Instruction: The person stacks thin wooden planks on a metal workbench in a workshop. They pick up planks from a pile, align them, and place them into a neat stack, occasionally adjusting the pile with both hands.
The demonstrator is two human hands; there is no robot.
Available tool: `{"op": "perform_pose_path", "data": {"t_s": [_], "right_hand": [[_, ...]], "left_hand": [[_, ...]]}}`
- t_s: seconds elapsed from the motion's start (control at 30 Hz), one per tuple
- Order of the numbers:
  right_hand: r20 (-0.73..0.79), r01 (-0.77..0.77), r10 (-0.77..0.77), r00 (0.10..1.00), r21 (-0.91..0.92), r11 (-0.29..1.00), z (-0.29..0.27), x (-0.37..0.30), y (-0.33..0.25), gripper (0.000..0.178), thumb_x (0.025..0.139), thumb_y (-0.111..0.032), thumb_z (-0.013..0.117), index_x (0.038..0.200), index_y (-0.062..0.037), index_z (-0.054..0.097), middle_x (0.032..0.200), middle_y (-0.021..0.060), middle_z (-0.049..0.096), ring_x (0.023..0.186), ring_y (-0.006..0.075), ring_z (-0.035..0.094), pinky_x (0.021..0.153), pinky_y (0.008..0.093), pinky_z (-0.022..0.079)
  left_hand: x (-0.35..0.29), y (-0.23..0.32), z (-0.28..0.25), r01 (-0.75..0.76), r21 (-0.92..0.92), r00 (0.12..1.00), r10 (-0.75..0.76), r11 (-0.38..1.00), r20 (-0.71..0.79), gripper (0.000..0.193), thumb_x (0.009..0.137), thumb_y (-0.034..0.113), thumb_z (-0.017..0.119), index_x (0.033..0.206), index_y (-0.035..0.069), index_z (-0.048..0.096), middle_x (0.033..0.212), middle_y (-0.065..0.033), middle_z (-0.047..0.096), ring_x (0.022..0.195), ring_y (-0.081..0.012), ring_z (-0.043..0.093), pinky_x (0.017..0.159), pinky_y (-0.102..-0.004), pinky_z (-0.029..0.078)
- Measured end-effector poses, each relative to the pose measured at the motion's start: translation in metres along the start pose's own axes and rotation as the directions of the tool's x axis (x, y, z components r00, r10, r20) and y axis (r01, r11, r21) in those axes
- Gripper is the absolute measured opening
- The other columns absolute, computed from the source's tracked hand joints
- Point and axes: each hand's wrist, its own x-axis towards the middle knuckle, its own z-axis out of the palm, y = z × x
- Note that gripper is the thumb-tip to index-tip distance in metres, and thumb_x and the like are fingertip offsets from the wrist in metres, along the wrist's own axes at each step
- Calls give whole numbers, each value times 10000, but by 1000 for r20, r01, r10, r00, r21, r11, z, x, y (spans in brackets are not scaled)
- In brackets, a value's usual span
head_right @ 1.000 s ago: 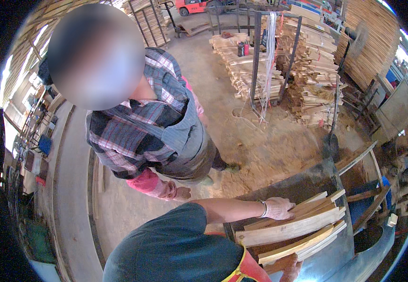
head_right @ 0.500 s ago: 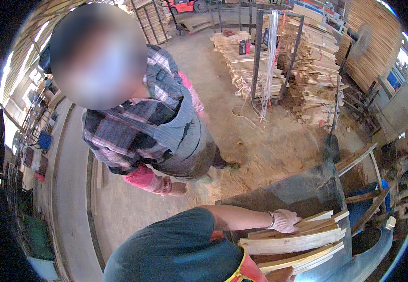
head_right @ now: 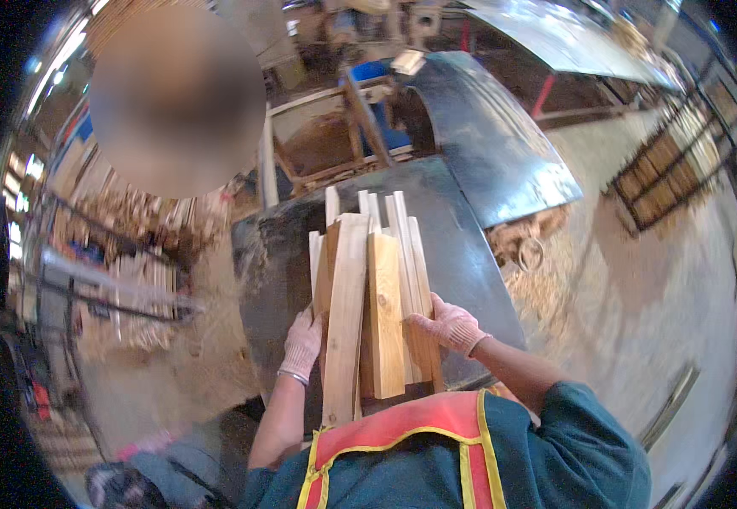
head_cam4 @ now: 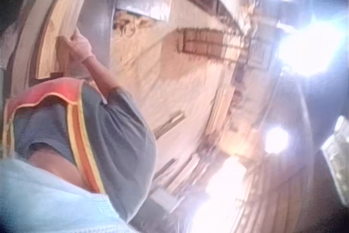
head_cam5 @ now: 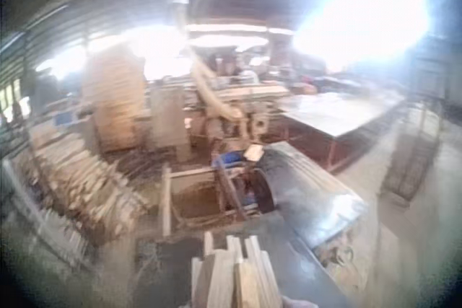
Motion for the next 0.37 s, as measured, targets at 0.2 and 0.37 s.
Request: {"op": "perform_pose_path", "data": {"t_s": [0.2, 0.37], "right_hand": [[23, -69, 68, 997, 40, 997, -51, -17, 37, 960, 918, -735, 586, 1540, -26, 407, 1270, 285, 683, 1219, 422, 646, 1015, 465, 504], [-73, 68, -69, 995, -17, 998, -83, -15, 125, 943, 913, -745, 586, 1531, -50, 430, 1278, 286, 678, 1252, 397, 636, 1051, 462, 488]], "left_hand": [[28, 34, 44, -105, -33, 994, 106, 994, 28, 605, 1072, 436, 458, 1514, 25, 486, 1467, -272, 547, 1349, -451, 527, 1122, -492, 446], [52, 125, 96, -136, 52, 983, 128, 989, 134, 658, 1085, 472, 410, 1555, 11, 434, 1541, -249, 491, 1375, -424, 521, 1167, -458, 407]]}}
